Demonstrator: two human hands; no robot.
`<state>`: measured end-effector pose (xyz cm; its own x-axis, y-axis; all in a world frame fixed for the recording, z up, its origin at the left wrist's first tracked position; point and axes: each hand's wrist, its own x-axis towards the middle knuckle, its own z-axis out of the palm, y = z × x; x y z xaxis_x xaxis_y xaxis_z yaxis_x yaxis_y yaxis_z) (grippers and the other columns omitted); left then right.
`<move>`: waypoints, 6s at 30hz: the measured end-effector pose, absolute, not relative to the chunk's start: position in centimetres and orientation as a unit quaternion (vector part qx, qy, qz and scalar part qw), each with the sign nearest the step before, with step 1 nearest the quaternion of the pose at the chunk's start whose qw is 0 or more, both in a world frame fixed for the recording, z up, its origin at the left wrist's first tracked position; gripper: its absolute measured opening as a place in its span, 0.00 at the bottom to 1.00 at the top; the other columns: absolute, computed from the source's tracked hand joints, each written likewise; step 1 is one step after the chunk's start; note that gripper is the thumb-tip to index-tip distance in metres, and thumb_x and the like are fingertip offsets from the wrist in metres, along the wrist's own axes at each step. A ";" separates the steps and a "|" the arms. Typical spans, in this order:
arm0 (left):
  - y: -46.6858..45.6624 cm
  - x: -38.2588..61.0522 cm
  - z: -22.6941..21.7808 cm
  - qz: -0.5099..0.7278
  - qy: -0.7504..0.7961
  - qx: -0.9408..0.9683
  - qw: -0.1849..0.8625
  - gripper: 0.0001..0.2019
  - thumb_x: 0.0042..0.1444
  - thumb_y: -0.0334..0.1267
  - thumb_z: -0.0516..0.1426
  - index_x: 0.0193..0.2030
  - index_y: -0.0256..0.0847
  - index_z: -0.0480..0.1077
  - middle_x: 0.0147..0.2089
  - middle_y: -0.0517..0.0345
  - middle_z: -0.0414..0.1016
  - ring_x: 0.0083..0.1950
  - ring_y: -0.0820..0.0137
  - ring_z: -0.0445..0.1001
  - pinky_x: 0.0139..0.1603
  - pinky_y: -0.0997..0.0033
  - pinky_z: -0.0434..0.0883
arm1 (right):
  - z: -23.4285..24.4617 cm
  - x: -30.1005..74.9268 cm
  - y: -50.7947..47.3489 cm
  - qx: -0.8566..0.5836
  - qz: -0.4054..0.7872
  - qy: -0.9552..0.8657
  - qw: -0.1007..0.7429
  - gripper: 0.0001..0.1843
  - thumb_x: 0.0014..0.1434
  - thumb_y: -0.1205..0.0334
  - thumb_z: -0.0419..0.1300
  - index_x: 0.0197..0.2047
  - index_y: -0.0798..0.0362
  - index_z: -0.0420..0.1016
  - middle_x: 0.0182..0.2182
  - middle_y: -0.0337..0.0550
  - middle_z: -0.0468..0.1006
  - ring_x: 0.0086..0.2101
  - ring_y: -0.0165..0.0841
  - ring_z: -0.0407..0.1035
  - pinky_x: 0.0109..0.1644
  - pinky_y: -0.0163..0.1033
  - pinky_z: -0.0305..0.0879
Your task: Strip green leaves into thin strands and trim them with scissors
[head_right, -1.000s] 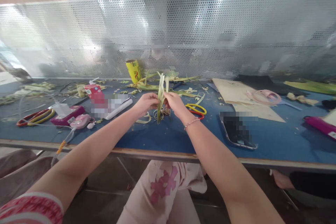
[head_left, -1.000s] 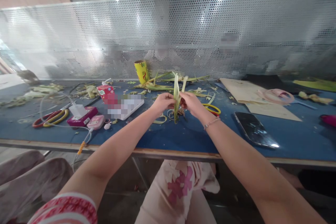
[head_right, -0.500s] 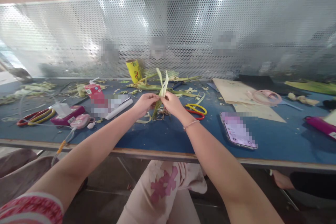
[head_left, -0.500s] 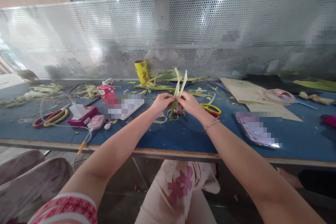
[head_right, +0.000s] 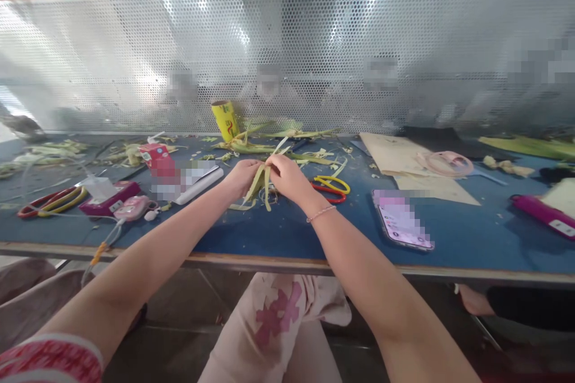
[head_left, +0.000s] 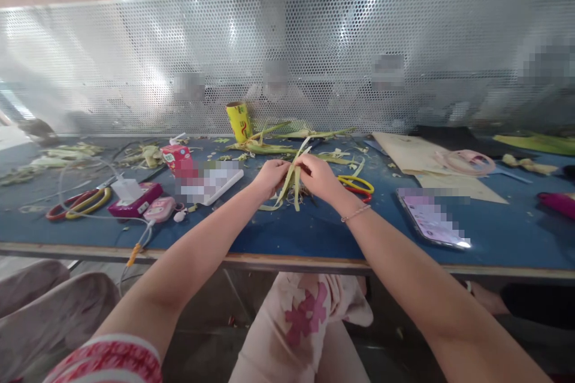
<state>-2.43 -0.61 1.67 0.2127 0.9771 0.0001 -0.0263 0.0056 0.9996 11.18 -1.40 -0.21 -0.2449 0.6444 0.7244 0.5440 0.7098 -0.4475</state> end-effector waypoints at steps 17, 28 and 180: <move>-0.1 -2.7 1.2 0.416 0.391 0.536 0.622 0.06 0.46 0.27 0.60 0.27 0.34 0.65 0.22 0.57 0.71 0.24 0.75 0.71 0.30 0.73 0.70 | -0.7 11.4 -0.5 -0.482 0.295 -0.662 0.493 0.20 0.54 0.45 0.54 0.21 0.52 0.64 0.15 0.36 0.64 0.18 0.28 0.60 0.23 0.34 0.56; 0.0 -2.5 1.3 0.449 0.402 0.515 0.609 0.04 0.48 0.27 0.57 0.25 0.34 0.65 0.22 0.60 0.70 0.23 0.78 0.69 0.28 0.77 0.69 | 0.0 11.3 -1.2 -0.484 0.223 -0.708 0.464 0.08 0.53 0.63 0.53 0.23 0.51 0.62 0.16 0.35 0.65 0.21 0.29 0.61 0.26 0.34 0.55; 0.1 -3.2 1.9 0.522 0.298 0.669 0.438 0.06 0.41 0.33 0.62 0.27 0.36 0.70 0.26 0.60 0.73 0.28 0.77 0.71 0.32 0.75 0.70 | 1.0 11.7 -2.6 -0.406 0.115 -0.695 0.582 0.05 0.57 0.61 0.53 0.34 0.50 0.68 0.33 0.43 0.73 0.34 0.33 0.68 0.37 0.38 0.65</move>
<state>-3.23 0.09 1.94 0.2780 0.8556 0.4368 -0.0579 -0.4389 0.8966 11.70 -2.58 0.99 0.0066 0.6983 0.7158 0.4315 0.6437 -0.6320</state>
